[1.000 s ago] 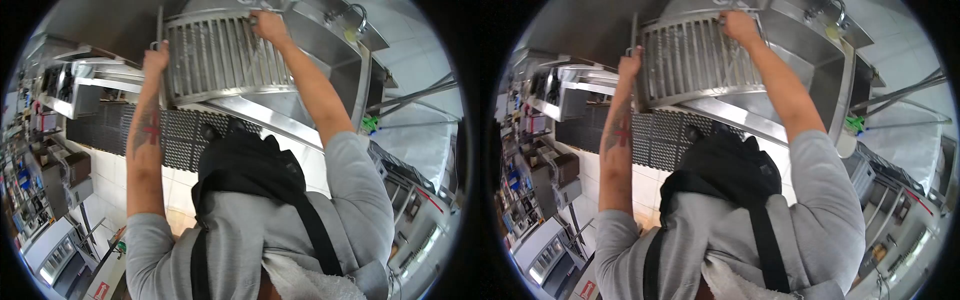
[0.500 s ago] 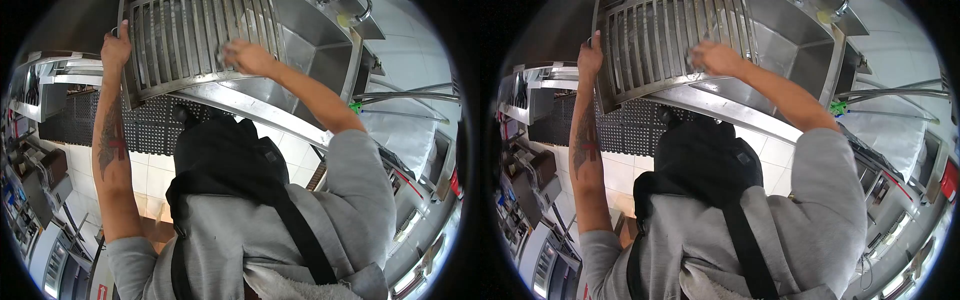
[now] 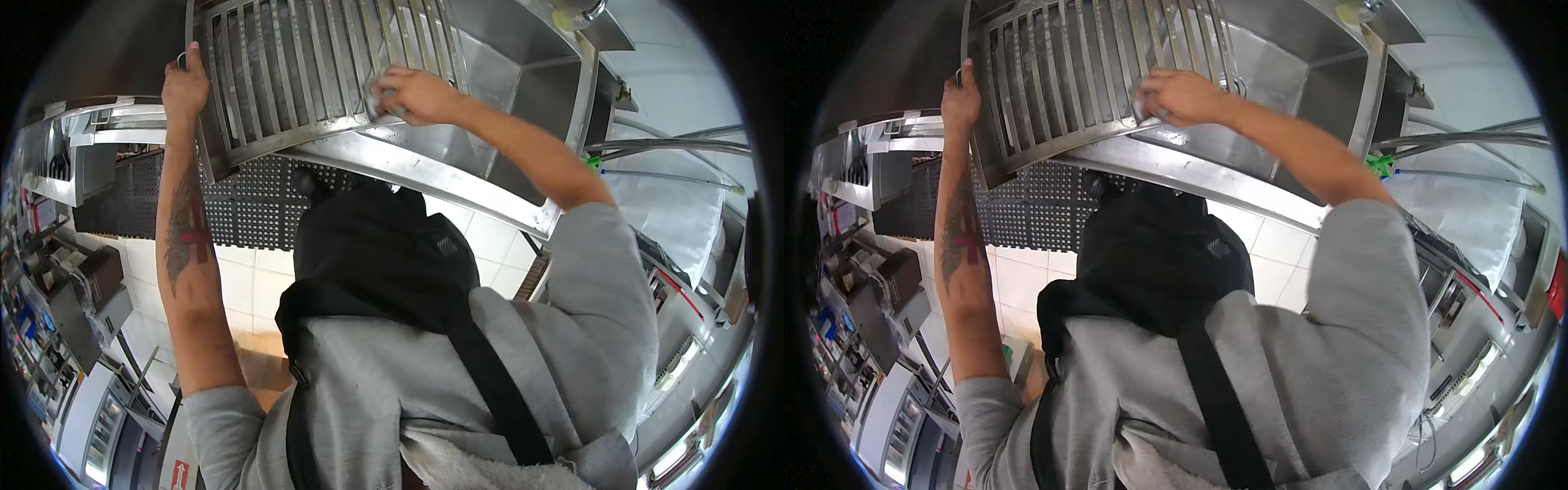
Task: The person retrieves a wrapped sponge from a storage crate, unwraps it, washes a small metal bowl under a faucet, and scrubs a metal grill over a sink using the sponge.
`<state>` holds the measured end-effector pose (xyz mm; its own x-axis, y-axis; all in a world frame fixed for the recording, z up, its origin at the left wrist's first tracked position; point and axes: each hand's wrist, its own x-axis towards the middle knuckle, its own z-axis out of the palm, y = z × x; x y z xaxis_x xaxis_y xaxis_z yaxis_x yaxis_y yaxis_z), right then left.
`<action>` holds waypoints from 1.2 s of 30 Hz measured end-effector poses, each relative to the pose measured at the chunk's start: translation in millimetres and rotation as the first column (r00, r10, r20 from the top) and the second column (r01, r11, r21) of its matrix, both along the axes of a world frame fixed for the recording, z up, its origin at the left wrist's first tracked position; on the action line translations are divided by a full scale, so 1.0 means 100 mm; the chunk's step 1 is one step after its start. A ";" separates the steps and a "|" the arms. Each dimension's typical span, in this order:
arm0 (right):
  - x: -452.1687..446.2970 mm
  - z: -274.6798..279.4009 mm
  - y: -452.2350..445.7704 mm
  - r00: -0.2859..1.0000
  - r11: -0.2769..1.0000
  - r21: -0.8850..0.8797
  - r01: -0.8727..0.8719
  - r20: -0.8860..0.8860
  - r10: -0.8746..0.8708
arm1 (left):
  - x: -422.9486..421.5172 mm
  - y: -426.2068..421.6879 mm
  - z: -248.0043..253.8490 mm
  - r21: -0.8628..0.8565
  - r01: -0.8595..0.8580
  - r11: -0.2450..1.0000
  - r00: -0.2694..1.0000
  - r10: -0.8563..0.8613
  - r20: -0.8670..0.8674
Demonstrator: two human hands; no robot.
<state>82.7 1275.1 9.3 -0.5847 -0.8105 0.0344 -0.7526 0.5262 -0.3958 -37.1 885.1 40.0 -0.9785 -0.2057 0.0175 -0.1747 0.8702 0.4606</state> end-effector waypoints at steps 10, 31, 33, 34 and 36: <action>-0.10 -0.05 0.12 0.965 0.958 0.155 0.241 -0.147 -0.218 | -0.02 0.03 0.05 0.028 -0.028 0.999 1.000 0.028 0.010; -0.25 -0.05 0.12 0.970 0.956 0.185 0.230 -0.119 -0.210 | -0.01 0.04 0.03 -0.155 0.009 0.988 1.000 -0.012 -0.015; -0.36 -0.08 0.04 0.928 0.916 0.180 0.358 -0.174 -0.329 | 0.04 0.08 0.14 -0.157 0.093 0.983 0.995 -0.085 0.053; -0.30 -0.10 0.01 0.930 0.945 0.126 0.301 -0.259 -0.261 | 0.04 0.08 0.15 -0.164 0.092 0.982 0.995 -0.085 0.052; -0.16 -0.16 0.06 0.914 0.966 0.070 0.249 -0.347 -0.211 | -0.04 0.04 0.08 -0.152 0.019 0.988 0.998 -0.011 0.054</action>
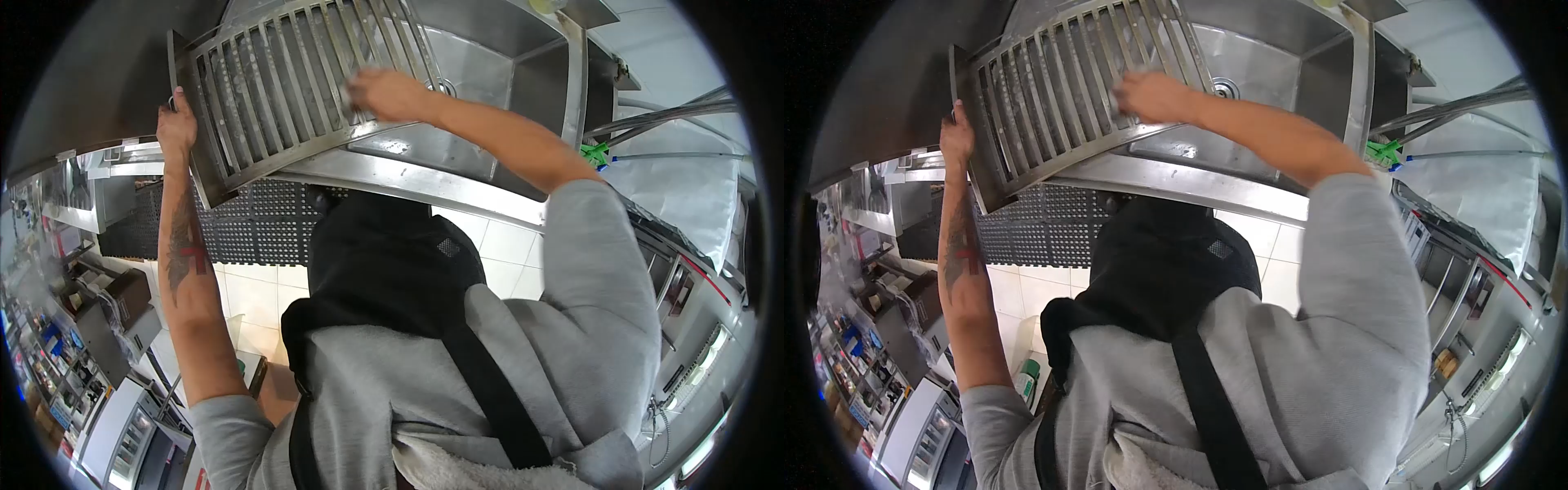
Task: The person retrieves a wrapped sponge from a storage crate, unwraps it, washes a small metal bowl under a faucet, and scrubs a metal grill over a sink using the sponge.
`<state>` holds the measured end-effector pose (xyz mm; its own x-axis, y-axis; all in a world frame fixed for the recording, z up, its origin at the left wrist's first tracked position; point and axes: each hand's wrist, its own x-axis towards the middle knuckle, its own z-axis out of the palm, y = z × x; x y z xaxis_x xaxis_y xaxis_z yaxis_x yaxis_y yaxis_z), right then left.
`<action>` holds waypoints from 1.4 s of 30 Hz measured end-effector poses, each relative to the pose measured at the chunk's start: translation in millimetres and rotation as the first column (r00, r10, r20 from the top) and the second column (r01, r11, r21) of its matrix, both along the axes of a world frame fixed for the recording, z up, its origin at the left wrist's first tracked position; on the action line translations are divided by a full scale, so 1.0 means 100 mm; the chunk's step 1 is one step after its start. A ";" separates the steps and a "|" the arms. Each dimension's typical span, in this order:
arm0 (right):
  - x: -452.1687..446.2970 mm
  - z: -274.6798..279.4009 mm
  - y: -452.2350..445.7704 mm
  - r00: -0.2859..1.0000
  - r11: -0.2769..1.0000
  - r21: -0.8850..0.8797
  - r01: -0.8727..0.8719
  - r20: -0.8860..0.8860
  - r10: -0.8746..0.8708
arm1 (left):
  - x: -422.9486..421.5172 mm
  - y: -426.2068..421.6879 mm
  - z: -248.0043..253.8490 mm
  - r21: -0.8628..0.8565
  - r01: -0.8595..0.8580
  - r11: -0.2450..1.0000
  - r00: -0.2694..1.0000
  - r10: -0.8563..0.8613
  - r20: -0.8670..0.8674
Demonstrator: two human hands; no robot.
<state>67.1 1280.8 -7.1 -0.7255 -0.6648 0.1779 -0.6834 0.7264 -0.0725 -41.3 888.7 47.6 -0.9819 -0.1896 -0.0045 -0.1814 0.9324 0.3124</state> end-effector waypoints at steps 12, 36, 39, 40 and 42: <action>0.06 0.13 0.23 0.968 0.985 0.005 -0.173 0.185 0.169 | -0.01 -0.02 -0.06 0.066 0.032 0.997 0.998 -0.029 -0.047; 0.59 0.18 -0.54 0.837 0.850 -0.036 0.526 0.199 -0.509 | 0.03 -0.05 -0.14 0.121 -0.002 0.993 0.990 0.019 -0.139; 0.31 0.09 -0.67 0.841 0.834 -0.120 0.539 0.131 -0.525 | -0.08 -0.12 -0.33 0.117 0.035 0.993 0.993 -0.021 -0.118; 0.09 0.04 -0.67 0.799 0.776 -0.191 0.601 0.111 -0.591 | -0.08 -0.14 -0.36 0.102 0.054 0.993 0.989 -0.040 -0.141; -0.56 -0.01 -0.66 0.695 0.672 -0.188 0.716 0.111 -0.710 | -0.04 -0.14 -0.30 0.081 0.067 0.994 0.986 -0.054 -0.158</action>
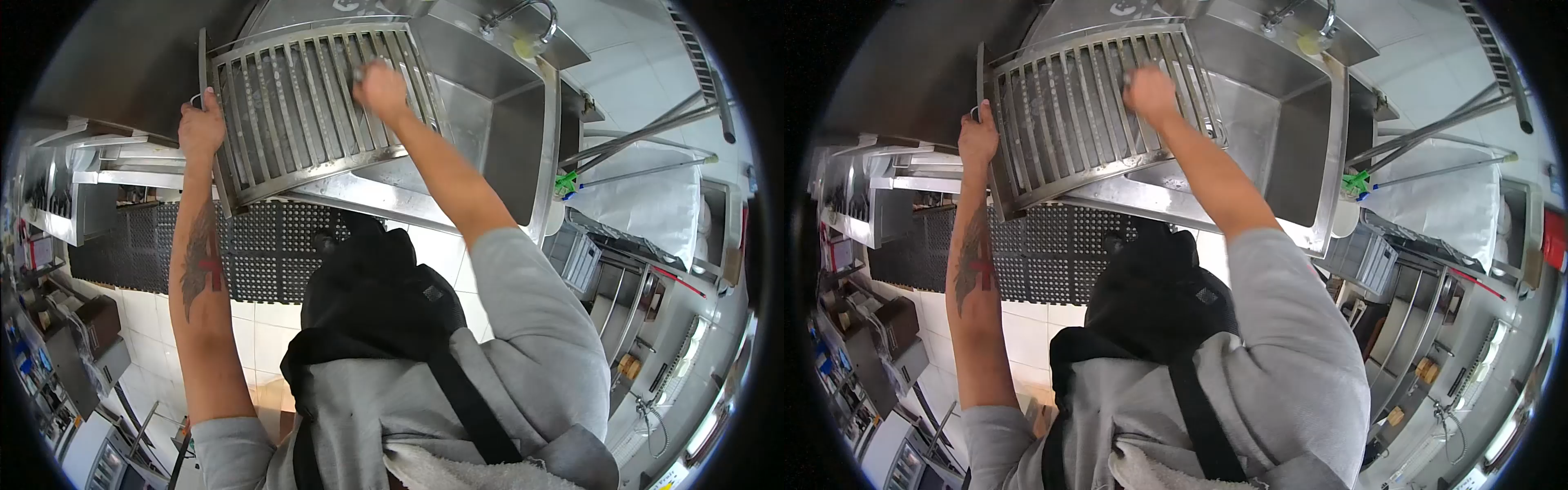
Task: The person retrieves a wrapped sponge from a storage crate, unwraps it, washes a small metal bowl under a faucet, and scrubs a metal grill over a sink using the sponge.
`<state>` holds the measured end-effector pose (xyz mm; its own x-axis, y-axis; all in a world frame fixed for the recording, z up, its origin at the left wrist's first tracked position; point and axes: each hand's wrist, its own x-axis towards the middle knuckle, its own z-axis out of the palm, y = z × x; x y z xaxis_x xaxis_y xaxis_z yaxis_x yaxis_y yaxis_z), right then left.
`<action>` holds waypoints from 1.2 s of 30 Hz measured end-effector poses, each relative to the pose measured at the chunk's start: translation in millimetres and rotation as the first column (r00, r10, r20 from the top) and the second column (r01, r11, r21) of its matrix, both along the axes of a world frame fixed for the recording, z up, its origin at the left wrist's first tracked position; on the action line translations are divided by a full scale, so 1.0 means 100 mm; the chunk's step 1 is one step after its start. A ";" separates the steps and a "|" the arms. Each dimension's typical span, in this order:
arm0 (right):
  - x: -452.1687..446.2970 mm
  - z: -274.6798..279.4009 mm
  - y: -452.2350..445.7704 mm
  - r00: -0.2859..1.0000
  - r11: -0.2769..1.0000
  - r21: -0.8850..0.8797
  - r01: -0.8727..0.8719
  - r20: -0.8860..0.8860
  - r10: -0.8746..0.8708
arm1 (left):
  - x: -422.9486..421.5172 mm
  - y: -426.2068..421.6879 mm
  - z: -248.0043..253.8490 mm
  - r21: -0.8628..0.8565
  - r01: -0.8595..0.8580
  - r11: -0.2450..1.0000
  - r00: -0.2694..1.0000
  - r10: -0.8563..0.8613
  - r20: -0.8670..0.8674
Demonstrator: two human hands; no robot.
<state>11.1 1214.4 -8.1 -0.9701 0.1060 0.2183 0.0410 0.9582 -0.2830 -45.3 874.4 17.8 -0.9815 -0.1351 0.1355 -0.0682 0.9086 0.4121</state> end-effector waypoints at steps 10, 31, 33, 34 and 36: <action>0.34 -0.01 0.03 0.983 0.980 -0.070 -0.184 0.000 0.184 | 0.13 0.16 0.30 0.065 -0.068 0.996 0.996 0.064 0.064; -0.14 -0.10 0.06 0.987 0.994 0.027 -0.108 -0.116 0.110 | 0.14 0.24 0.32 0.098 -0.028 0.995 0.999 0.026 0.023; 0.06 -0.11 0.02 0.985 0.991 -0.108 -0.077 -0.161 0.059 | 0.17 0.22 0.35 0.090 -0.028 0.996 0.998 0.022 0.064; -0.13 -0.12 0.02 0.985 0.991 -0.113 -0.073 -0.166 0.054 | 0.16 0.22 0.36 0.085 -0.023 0.996 0.998 0.018 0.058; -0.75 -0.16 0.05 0.999 0.999 -0.047 -0.004 -0.045 0.002 | 0.19 0.23 0.38 0.115 0.001 0.993 0.997 -0.009 0.074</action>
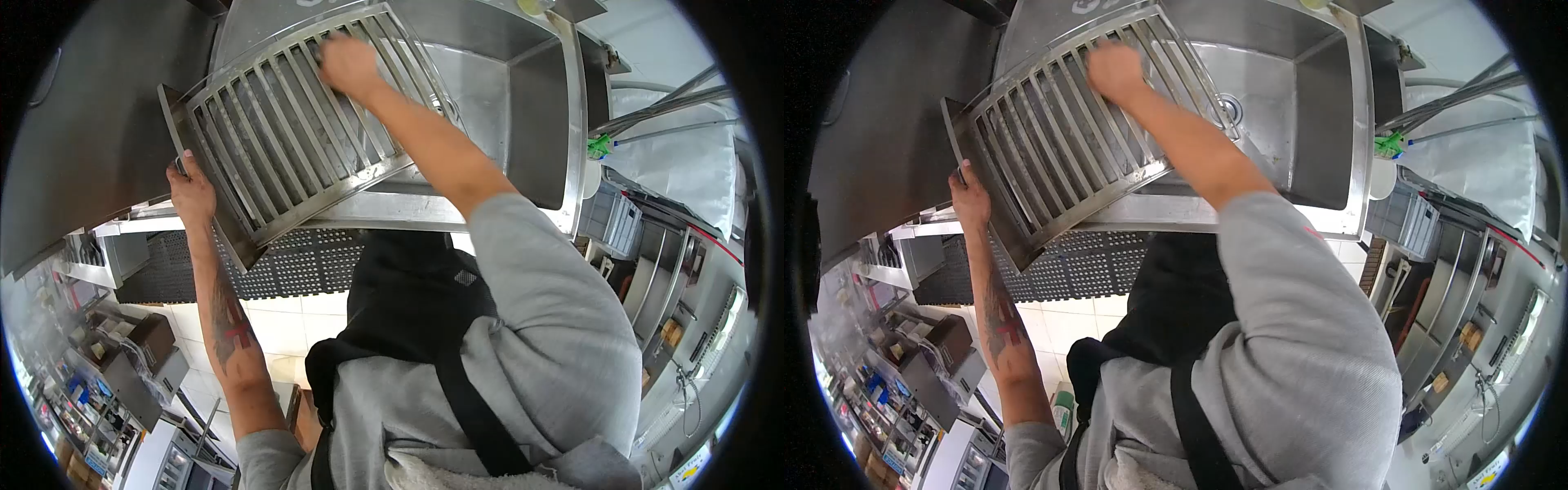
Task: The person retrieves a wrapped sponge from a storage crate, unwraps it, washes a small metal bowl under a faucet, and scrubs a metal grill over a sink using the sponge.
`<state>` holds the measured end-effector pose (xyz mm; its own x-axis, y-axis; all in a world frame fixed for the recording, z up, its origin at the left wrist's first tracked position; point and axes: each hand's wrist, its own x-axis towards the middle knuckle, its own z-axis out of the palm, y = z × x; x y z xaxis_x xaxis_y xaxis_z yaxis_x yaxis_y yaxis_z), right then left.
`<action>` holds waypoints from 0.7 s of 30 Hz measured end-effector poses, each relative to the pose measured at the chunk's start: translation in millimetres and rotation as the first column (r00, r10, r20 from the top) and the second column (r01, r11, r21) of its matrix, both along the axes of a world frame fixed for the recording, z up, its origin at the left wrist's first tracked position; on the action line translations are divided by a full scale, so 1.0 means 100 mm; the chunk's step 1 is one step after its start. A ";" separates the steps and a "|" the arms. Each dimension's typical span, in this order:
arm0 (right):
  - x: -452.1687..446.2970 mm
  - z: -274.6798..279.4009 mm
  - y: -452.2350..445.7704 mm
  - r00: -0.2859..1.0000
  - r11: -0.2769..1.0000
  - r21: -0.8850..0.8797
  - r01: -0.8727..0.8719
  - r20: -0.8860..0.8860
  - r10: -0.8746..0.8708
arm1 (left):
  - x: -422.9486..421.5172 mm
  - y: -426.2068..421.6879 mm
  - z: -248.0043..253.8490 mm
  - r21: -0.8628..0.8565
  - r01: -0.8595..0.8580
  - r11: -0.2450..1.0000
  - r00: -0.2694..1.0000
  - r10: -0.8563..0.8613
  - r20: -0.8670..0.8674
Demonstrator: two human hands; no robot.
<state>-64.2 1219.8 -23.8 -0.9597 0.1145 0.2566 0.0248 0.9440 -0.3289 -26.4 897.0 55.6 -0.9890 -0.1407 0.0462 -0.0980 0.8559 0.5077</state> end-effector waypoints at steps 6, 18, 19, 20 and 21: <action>0.60 0.08 0.05 0.983 0.985 0.072 -0.155 0.111 0.147 | -0.04 -0.02 -0.09 -0.054 -0.060 0.997 0.998 0.059 -0.019; 1.48 1.05 0.48 0.979 0.997 -0.033 0.074 0.191 -0.066 | -0.07 -0.13 -0.12 -0.014 -0.110 0.994 0.994 0.111 0.008; 1.43 0.95 0.39 0.979 0.999 -0.015 0.036 0.199 -0.033 | -0.05 -0.11 -0.11 -0.009 -0.115 0.993 0.993 0.115 0.008; 1.40 0.82 0.30 0.978 1.000 0.002 0.004 0.208 -0.005 | -0.05 -0.10 -0.13 -0.004 -0.113 0.994 0.994 0.113 0.009; 1.41 0.55 0.16 0.969 0.998 0.031 -0.058 0.242 0.049 | -0.04 -0.10 -0.13 -0.006 -0.101 0.995 0.995 0.102 0.004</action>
<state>77.1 1236.3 31.4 -0.9982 0.0561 0.0204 0.0481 0.9578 -0.2833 -30.6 887.4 42.3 -0.9698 -0.2401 0.0429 -0.1869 0.8446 0.5018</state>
